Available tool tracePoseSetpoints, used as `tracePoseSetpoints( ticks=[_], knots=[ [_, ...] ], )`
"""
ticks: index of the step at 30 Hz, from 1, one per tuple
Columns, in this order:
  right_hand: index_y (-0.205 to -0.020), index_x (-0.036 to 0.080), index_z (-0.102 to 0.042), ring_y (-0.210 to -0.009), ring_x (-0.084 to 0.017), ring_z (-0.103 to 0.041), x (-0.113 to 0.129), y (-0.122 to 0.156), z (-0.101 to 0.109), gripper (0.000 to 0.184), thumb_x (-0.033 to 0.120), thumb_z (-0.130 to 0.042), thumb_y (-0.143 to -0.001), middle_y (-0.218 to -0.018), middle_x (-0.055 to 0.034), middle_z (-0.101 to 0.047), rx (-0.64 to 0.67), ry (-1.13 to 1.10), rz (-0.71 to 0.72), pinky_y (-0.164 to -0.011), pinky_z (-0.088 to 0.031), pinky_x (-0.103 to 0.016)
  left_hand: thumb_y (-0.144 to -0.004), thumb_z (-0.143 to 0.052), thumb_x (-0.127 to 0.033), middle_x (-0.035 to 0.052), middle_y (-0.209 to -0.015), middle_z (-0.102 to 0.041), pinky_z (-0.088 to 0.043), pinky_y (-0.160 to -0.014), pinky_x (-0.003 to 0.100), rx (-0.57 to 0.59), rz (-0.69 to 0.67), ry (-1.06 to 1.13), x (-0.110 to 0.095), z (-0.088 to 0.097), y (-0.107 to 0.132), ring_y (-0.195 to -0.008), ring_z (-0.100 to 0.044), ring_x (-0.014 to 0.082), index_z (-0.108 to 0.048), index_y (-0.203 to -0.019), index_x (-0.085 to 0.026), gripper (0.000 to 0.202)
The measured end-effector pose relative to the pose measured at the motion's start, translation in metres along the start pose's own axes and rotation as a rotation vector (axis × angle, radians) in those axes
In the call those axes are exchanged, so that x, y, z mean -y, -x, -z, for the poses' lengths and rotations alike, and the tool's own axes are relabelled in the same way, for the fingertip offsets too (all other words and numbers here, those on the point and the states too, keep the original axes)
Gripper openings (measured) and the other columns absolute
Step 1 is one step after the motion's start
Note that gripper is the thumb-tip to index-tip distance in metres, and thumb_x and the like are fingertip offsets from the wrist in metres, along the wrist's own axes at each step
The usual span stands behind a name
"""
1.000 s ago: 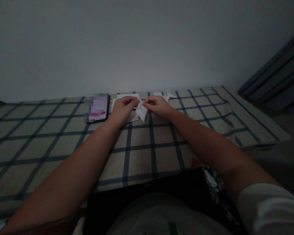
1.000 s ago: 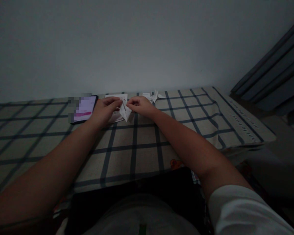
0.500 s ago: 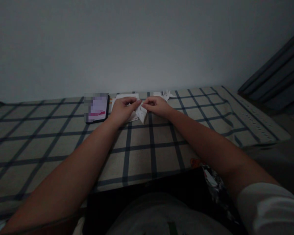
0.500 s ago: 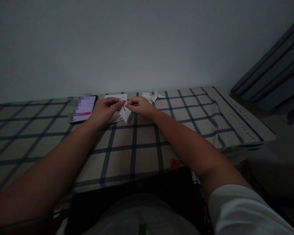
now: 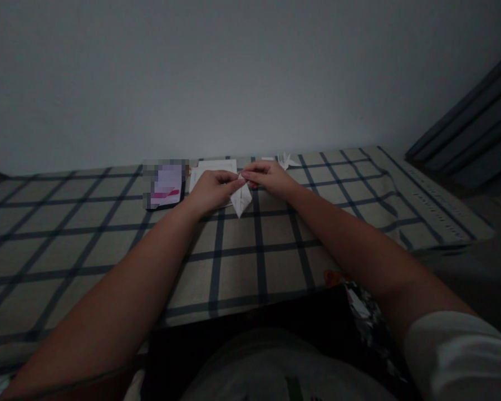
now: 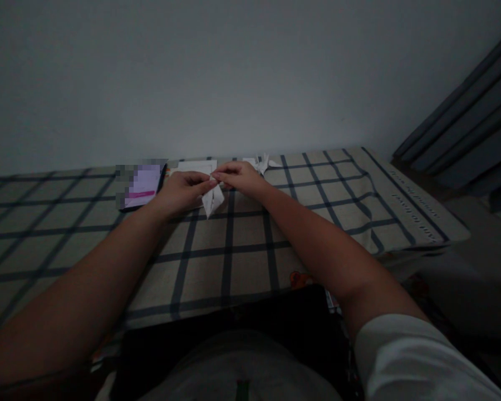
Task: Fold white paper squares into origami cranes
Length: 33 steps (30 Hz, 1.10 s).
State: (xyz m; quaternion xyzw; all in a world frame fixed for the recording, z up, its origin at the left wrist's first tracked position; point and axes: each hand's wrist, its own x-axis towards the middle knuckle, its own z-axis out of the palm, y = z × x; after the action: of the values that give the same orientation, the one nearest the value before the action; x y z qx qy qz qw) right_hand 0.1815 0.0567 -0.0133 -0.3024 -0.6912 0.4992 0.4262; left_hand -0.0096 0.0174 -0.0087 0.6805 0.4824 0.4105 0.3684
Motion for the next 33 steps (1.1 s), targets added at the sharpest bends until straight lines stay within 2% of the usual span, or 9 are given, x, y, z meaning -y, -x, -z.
tracePoseSetpoints(
  ticks=[5, 10, 13, 17, 23, 26, 29, 33],
  knots=[
    [-0.08, 0.014, -0.067, -0.06, -0.008, -0.052, -0.0014, -0.0003, 0.0003, 0.018, 0.03, -0.073, -0.079, -0.068, 0.0023, -0.061, -0.018, 0.043, -0.006, -0.059, -0.046, -0.021, -0.073, -0.078, -0.057, 0.0054, -0.067, -0.07, -0.038, -0.049, 0.025, 0.023, 0.042, 0.021, 0.0078, -0.0001, -0.0014, -0.052, -0.054, 0.0141, -0.079, -0.087, -0.017, 0.043],
    [-0.076, 0.014, -0.06, -0.056, -0.006, -0.049, 0.0006, 0.001, -0.0048, 0.013, 0.021, -0.069, -0.084, -0.063, 0.0045, -0.057, -0.017, 0.031, -0.058, -0.057, -0.043, -0.02, -0.076, -0.076, -0.057, 0.004, -0.065, -0.068, -0.033, -0.046, 0.024, 0.047, 0.011, -0.045, 0.0093, 0.001, -0.0022, -0.051, -0.051, 0.0124, -0.08, -0.087, -0.016, 0.043],
    [-0.078, 0.014, -0.06, -0.056, -0.007, -0.05, 0.0033, 0.0019, -0.0057, 0.016, 0.024, -0.066, -0.089, -0.062, 0.0045, -0.056, -0.01, 0.058, -0.057, -0.056, -0.042, -0.019, -0.077, -0.075, -0.056, 0.0061, -0.072, -0.072, -0.038, -0.051, 0.025, 0.026, -0.003, -0.034, 0.0062, 0.0005, -0.0021, -0.058, -0.056, 0.014, -0.079, -0.087, -0.016, 0.042],
    [-0.081, 0.015, -0.062, -0.057, -0.007, -0.051, 0.004, 0.002, -0.0031, 0.02, 0.03, -0.062, -0.094, -0.065, 0.0036, -0.057, -0.03, 0.037, -0.046, -0.056, -0.042, -0.019, -0.077, -0.075, -0.053, 0.0062, -0.076, -0.073, -0.043, -0.059, 0.026, -0.07, -0.028, -0.026, 0.0021, 0.0011, -0.0025, -0.064, -0.058, 0.0154, -0.078, -0.083, -0.016, 0.038],
    [-0.079, 0.014, -0.065, -0.058, -0.008, -0.052, 0.0014, 0.0028, -0.0005, 0.017, 0.028, -0.069, -0.087, -0.063, 0.0034, -0.057, 0.07, 0.092, -0.08, -0.055, -0.042, -0.021, -0.073, -0.077, -0.046, 0.0041, -0.075, -0.072, -0.047, -0.065, 0.026, -0.212, -0.047, 0.045, 0.0048, 0.0023, -0.0069, -0.067, -0.06, 0.0155, -0.077, -0.082, -0.016, 0.031],
    [-0.078, 0.014, -0.064, -0.058, -0.009, -0.053, 0.0005, 0.0022, -0.0015, 0.016, 0.027, -0.071, -0.084, -0.063, 0.0033, -0.058, 0.073, 0.109, -0.087, -0.056, -0.043, -0.021, -0.073, -0.078, -0.05, 0.0069, -0.083, -0.075, -0.051, -0.068, 0.027, -0.215, -0.032, 0.098, 0.0053, 0.0005, -0.0075, -0.072, -0.063, 0.0171, -0.078, -0.089, -0.015, 0.039],
    [-0.079, 0.014, -0.062, -0.058, -0.008, -0.053, -0.0006, 0.0003, -0.0014, 0.015, 0.026, -0.07, -0.085, -0.066, 0.0031, -0.059, -0.005, 0.075, -0.074, -0.056, -0.044, -0.021, -0.073, -0.076, -0.054, 0.0081, -0.09, -0.076, -0.052, -0.068, 0.028, -0.193, -0.007, 0.138, 0.0034, -0.0011, -0.0058, -0.075, -0.065, 0.0176, -0.078, -0.096, -0.015, 0.046],
    [-0.079, 0.015, -0.06, -0.056, -0.007, -0.052, -0.0012, -0.0016, 0.0003, 0.014, 0.022, -0.068, -0.088, -0.066, 0.0037, -0.058, -0.063, 0.042, -0.065, -0.054, -0.044, -0.019, -0.07, -0.078, -0.048, 0.0056, -0.082, -0.074, -0.05, -0.063, 0.026, -0.182, 0.035, 0.121, 0.0029, -0.0008, -0.0045, -0.067, -0.061, 0.0157, -0.078, -0.089, -0.015, 0.038]
  ],
)
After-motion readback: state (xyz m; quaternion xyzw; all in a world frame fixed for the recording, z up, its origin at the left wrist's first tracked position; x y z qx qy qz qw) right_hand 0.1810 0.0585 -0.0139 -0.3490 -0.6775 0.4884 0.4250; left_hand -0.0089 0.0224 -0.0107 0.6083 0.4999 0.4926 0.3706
